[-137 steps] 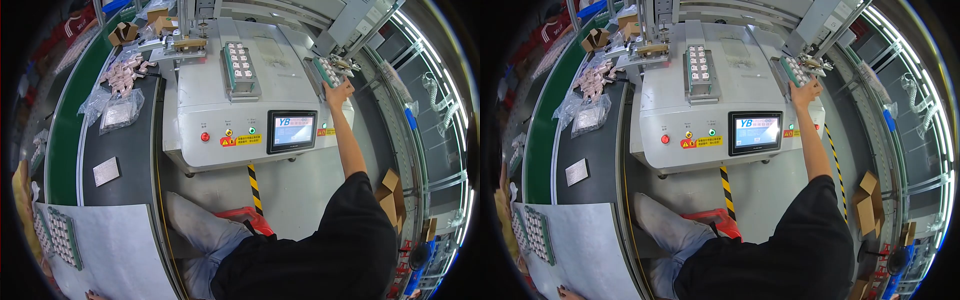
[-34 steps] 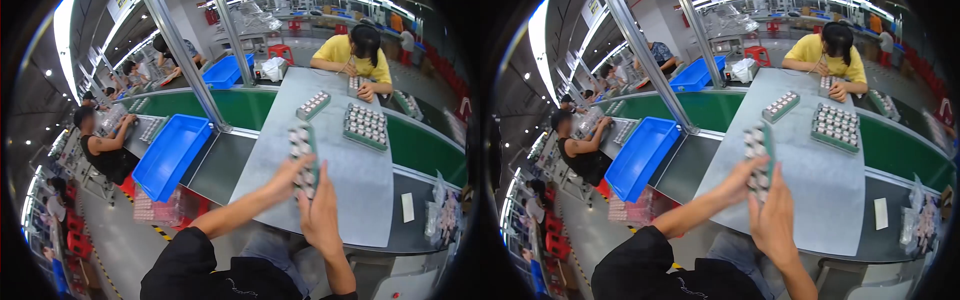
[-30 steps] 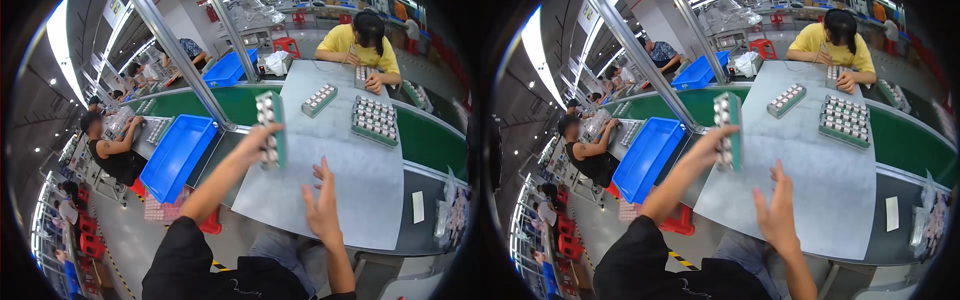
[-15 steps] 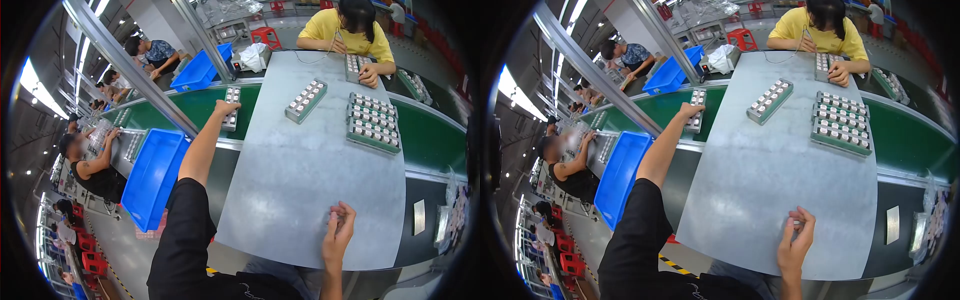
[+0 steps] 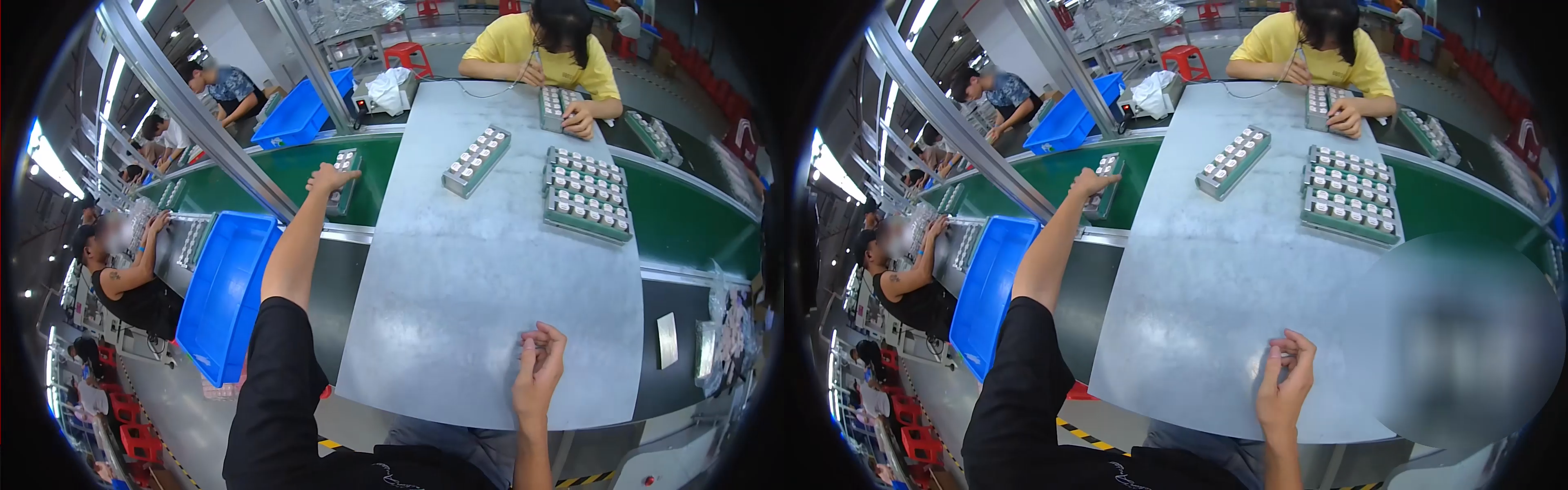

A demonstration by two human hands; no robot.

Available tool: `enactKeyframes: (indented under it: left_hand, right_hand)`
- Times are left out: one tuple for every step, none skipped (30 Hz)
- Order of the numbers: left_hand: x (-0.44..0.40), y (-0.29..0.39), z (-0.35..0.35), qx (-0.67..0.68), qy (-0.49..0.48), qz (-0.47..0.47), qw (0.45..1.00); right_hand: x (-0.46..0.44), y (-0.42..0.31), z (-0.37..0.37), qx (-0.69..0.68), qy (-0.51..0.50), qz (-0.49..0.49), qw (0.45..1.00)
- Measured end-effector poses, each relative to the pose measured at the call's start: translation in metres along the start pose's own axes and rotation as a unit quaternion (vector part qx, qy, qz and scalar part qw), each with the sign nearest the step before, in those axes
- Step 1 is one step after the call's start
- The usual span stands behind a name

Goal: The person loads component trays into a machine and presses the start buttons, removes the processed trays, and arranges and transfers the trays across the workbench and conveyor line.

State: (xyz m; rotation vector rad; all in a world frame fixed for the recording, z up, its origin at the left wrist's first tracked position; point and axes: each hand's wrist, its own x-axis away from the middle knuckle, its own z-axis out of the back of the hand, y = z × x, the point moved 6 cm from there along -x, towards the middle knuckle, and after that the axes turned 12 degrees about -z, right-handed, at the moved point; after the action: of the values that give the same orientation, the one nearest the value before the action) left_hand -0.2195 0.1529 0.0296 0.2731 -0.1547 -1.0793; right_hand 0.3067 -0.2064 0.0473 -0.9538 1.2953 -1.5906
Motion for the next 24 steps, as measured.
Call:
enactKeyframes:
  left_hand:
    - [0.019, 0.023, 0.012, -0.016, 0.065, -0.036, 0.997]
    - [0.038, 0.045, 0.025, -0.031, 0.131, -0.071, 0.988]
    - [0.06, 0.074, 0.035, -0.028, 0.173, -0.126, 0.977]
    - [0.071, 0.096, 0.03, 0.066, 0.156, -0.192, 0.967]
    - [0.083, 0.119, 0.026, 0.158, 0.137, -0.255, 0.944]
    - [0.104, 0.143, 0.02, 0.19, 0.11, -0.28, 0.935]
    - [0.127, 0.166, 0.012, 0.222, 0.084, -0.303, 0.923]
    - [0.145, 0.184, 0.001, 0.221, 0.055, -0.328, 0.917]
    - [0.16, 0.2, -0.008, 0.22, 0.027, -0.354, 0.909]
    - [0.169, 0.21, -0.018, 0.215, 0.029, -0.354, 0.91]
    - [0.174, 0.217, -0.031, 0.211, 0.029, -0.355, 0.91]
    - [0.181, 0.224, -0.037, 0.187, 0.066, -0.357, 0.913]
    - [0.185, 0.226, -0.042, 0.197, 0.083, -0.355, 0.91]
    - [0.189, 0.225, -0.042, 0.207, 0.098, -0.354, 0.907]
    - [0.19, 0.224, -0.045, 0.22, 0.114, -0.356, 0.901]
    - [0.192, 0.223, -0.044, 0.215, 0.104, -0.353, 0.905]
    - [0.198, 0.22, -0.038, 0.219, 0.094, -0.368, 0.899]
    - [0.202, 0.212, -0.037, 0.202, 0.1, -0.383, 0.896]
    - [0.2, 0.203, -0.042, 0.188, 0.071, -0.404, 0.892]
    - [0.217, 0.19, -0.031, 0.218, 0.056, -0.41, 0.884]
    - [0.225, 0.178, -0.029, 0.204, 0.067, -0.472, 0.855]
    - [0.232, 0.158, -0.031, 0.24, 0.054, -0.499, 0.831]
    - [0.252, 0.144, -0.021, 0.205, 0.069, -0.525, 0.823]
    - [0.275, 0.133, -0.011, 0.316, -0.031, -0.506, 0.802]
  right_hand:
    - [0.001, 0.0, 0.0, -0.003, -0.006, -0.003, 1.0]
    - [0.002, -0.001, 0.0, -0.007, -0.011, -0.006, 1.0]
    - [0.002, -0.001, 0.0, -0.005, -0.014, 0.001, 1.0]
    - [0.002, -0.001, 0.001, -0.005, -0.009, 0.005, 1.0]
    - [0.002, -0.002, 0.0, -0.005, -0.013, 0.01, 1.0]
    - [0.003, -0.002, -0.001, -0.004, -0.017, 0.014, 1.0]
    - [0.004, -0.002, 0.0, -0.003, -0.014, 0.018, 1.0]
    - [0.006, -0.003, 0.0, -0.005, -0.015, 0.021, 1.0]
    - [0.006, -0.003, 0.001, -0.008, -0.014, 0.024, 1.0]
    - [0.007, -0.002, 0.001, -0.008, -0.007, 0.029, 1.0]
    - [0.007, -0.001, 0.001, -0.007, -0.009, 0.041, 0.999]
    - [0.006, -0.001, 0.002, -0.006, -0.008, 0.053, 0.999]
    - [0.006, 0.001, 0.002, -0.005, -0.004, 0.063, 0.998]
    - [0.006, 0.0, 0.003, -0.005, -0.004, 0.066, 0.998]
    - [0.006, 0.0, 0.005, -0.007, -0.001, 0.066, 0.998]
    - [0.005, 0.001, 0.005, -0.015, 0.001, 0.067, 0.998]
    - [0.004, 0.002, 0.006, -0.017, -0.007, 0.071, 0.997]
    - [0.003, 0.001, 0.008, -0.021, -0.011, 0.074, 0.997]
    - [0.002, -0.001, 0.01, -0.024, -0.021, 0.054, 0.998]
    - [0.002, -0.003, 0.011, 0.006, -0.031, 0.07, 0.997]
    - [0.0, -0.007, 0.013, 0.038, -0.038, 0.084, 0.995]
    - [-0.001, -0.016, 0.016, 0.051, -0.05, 0.117, 0.991]
    - [-0.003, -0.024, 0.019, 0.066, -0.062, 0.147, 0.985]
    - [-0.004, -0.033, 0.021, 0.137, -0.029, 0.221, 0.965]
